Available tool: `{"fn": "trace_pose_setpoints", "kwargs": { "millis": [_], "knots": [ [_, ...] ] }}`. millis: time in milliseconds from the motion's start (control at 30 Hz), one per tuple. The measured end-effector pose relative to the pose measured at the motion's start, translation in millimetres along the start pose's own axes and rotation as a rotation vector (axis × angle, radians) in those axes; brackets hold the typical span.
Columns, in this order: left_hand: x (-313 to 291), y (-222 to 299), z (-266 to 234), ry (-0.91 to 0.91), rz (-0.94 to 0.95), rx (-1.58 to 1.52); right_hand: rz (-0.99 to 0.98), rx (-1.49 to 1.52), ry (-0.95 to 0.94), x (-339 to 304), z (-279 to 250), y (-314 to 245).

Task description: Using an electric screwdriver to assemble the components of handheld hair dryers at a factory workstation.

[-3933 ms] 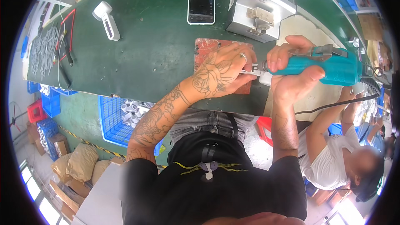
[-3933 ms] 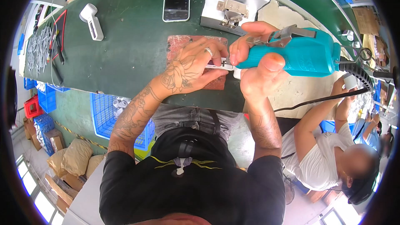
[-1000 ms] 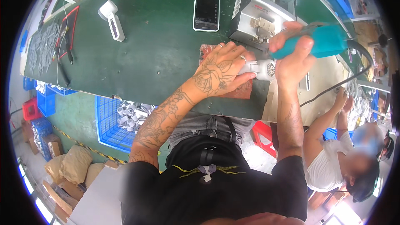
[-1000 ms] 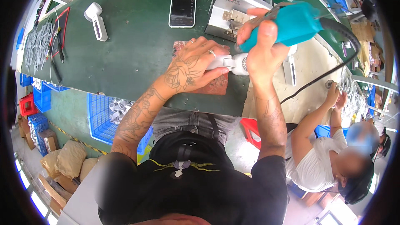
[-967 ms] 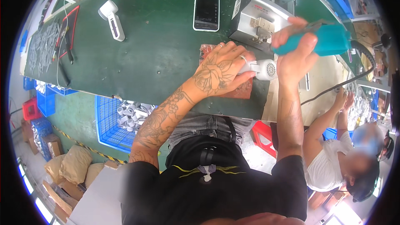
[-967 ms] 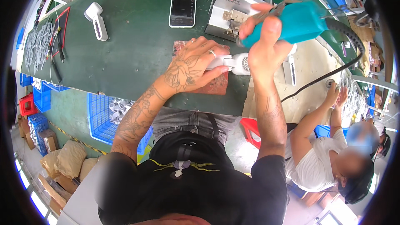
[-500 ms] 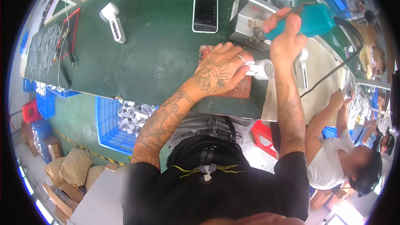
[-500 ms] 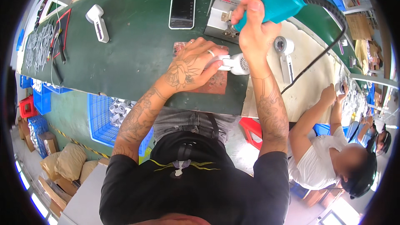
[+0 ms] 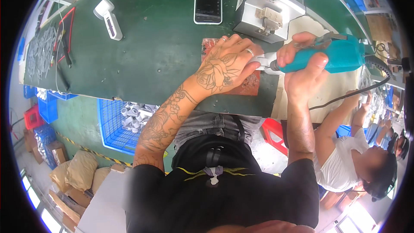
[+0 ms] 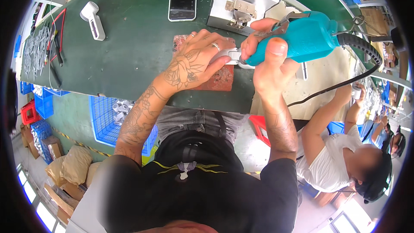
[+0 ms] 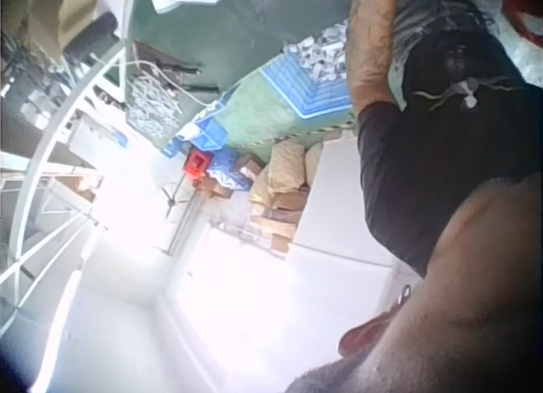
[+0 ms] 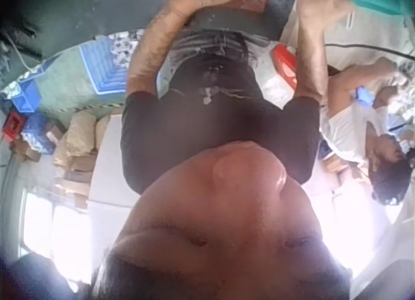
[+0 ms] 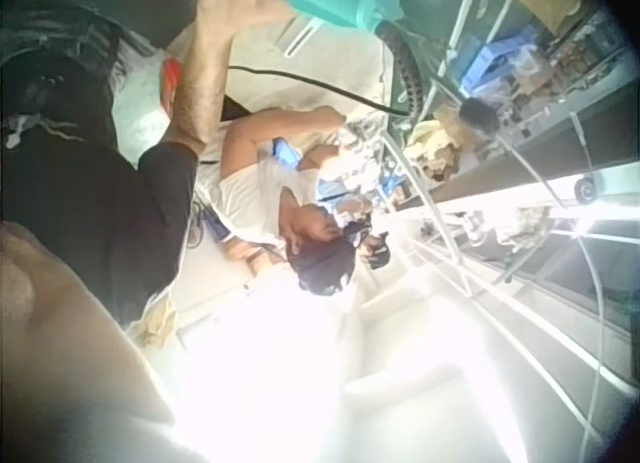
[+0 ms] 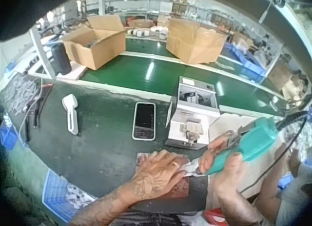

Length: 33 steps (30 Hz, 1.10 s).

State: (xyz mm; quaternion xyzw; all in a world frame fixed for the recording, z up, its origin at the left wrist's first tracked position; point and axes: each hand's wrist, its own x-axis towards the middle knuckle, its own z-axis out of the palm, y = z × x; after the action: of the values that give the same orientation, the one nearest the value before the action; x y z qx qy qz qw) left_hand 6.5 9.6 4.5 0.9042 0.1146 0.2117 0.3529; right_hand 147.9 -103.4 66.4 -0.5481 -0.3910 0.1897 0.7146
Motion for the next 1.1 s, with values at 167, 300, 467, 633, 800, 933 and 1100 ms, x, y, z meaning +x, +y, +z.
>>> {"fn": "trace_pose_setpoints", "kwargs": {
  "millis": [167, 300, 467, 633, 800, 933, 1100],
  "knots": [
    [-1.3, -3.1, 1.7, 0.032, 0.052, 0.098, -0.01, 0.019, -0.032, -4.0, 0.2, 4.9],
    [-0.5, -2.9, 4.1, 0.031, 0.062, 0.107, 0.038, -0.049, 0.016, -8.0, 1.5, 6.9],
    [1.3, 0.2, 2.4, 0.016, 0.061, 0.122, 0.045, -0.044, 0.056, -10.1, 1.1, 12.9],
    [4.0, 1.9, 2.4, 0.023, 0.066, 0.116, 0.031, 0.032, -0.043, -5.9, -2.3, 13.4],
    [-5.0, 1.7, -2.3, 0.116, 0.032, 0.194, 0.042, 0.065, 0.009, -10.7, 7.8, 19.8],
    [-12.0, 8.0, -0.1, 0.162, 0.297, 0.204, 0.178, 0.225, 0.038, -30.7, -19.3, 16.3],
    [-56.4, 0.3, -26.5, 0.309, 0.201, 0.356, -0.046, 0.323, 0.104, -65.2, -17.9, -15.7]
  ]
}}
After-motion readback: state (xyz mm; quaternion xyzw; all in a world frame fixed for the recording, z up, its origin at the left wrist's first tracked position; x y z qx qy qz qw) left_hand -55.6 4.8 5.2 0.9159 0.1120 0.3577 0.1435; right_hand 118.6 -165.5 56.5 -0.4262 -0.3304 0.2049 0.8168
